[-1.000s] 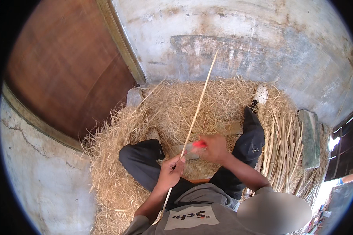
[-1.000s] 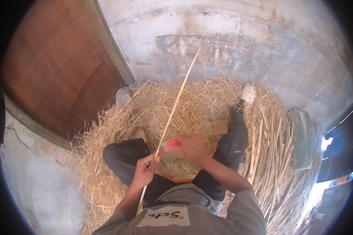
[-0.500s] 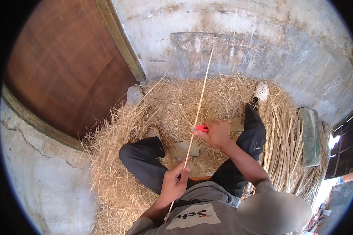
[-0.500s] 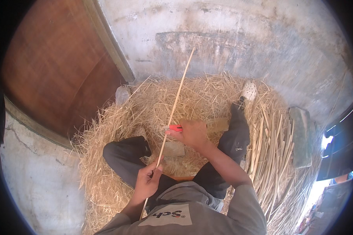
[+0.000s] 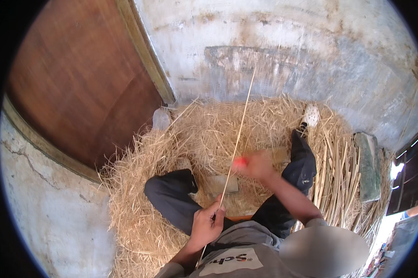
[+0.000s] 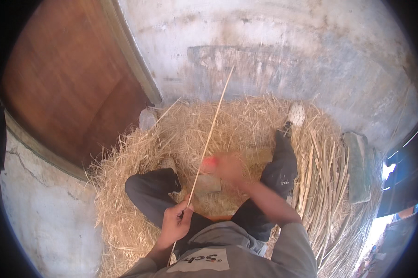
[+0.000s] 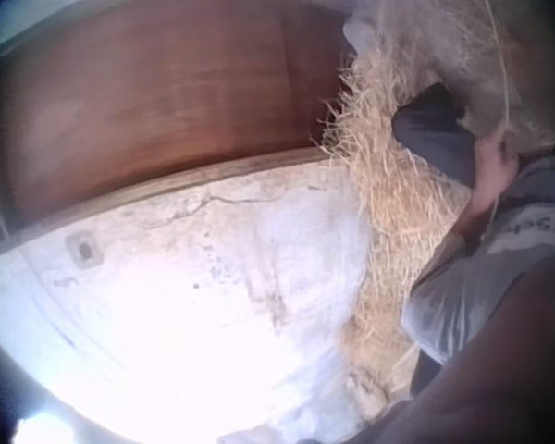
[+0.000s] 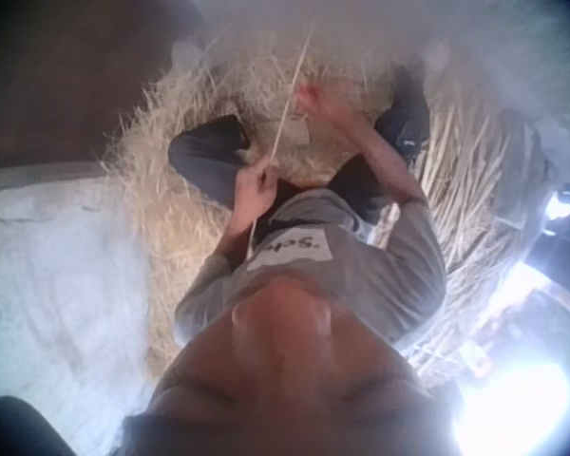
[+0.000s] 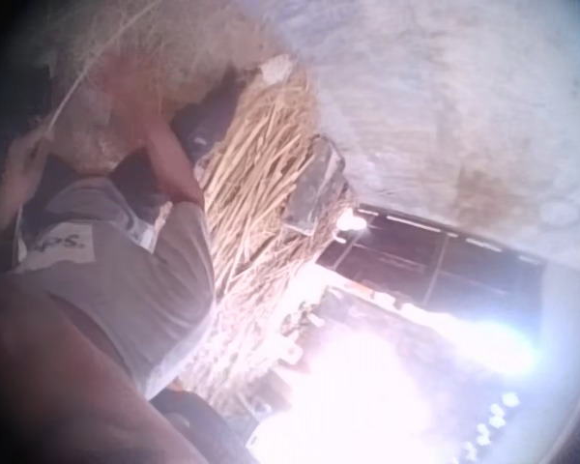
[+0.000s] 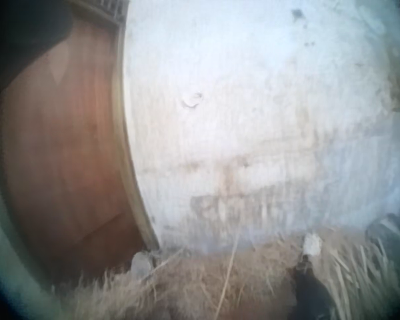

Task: The person sits on a bed of straw and uses a red utility knife to shave a long, thin bamboo stick. They hold the stick with their left hand and carefully scrape the surface with the knife in their right hand, creating thin shavings that fall onto the straw.

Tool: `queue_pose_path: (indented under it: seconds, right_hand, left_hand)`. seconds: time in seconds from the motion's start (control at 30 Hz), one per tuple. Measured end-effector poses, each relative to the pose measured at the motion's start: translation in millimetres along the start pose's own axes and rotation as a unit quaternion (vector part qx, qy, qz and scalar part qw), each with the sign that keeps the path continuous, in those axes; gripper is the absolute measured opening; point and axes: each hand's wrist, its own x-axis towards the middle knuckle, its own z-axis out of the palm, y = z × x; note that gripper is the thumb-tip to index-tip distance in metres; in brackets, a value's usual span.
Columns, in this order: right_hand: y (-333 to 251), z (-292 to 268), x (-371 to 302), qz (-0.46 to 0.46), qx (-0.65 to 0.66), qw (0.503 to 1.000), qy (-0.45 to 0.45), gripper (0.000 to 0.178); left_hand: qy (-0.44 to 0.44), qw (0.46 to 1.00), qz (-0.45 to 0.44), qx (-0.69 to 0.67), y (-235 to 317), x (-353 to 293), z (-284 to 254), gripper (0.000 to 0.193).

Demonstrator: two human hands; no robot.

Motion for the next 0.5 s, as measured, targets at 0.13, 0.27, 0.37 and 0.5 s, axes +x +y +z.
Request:
queue_pose_path:
  seconds: [0.13,0.27,0.37,0.5]
  right_hand:
    - [12,-3,6,0.043,-0.004,0.999,-0.022,0.065]
    - [2,-11,10,-0.047,0.041,0.998,0.025,0.068]
    - [50,-14,36,0.146,-0.005,0.989,0.025,0.070]
    - [12,-2,9,0.033,0.003,0.999,-0.018,0.068]
  left_hand:
    - [-0.023,0.999,-0.028,-0.005,3,-7,-1,0.031]
    - [-0.002,1.000,0.007,0.021,1,-6,-3,0.032]
    - [-0.021,1.000,0.004,0.020,1,-6,-2,0.032]
    - [-0.009,1.000,-0.016,0.015,11,-8,-5,0.033]
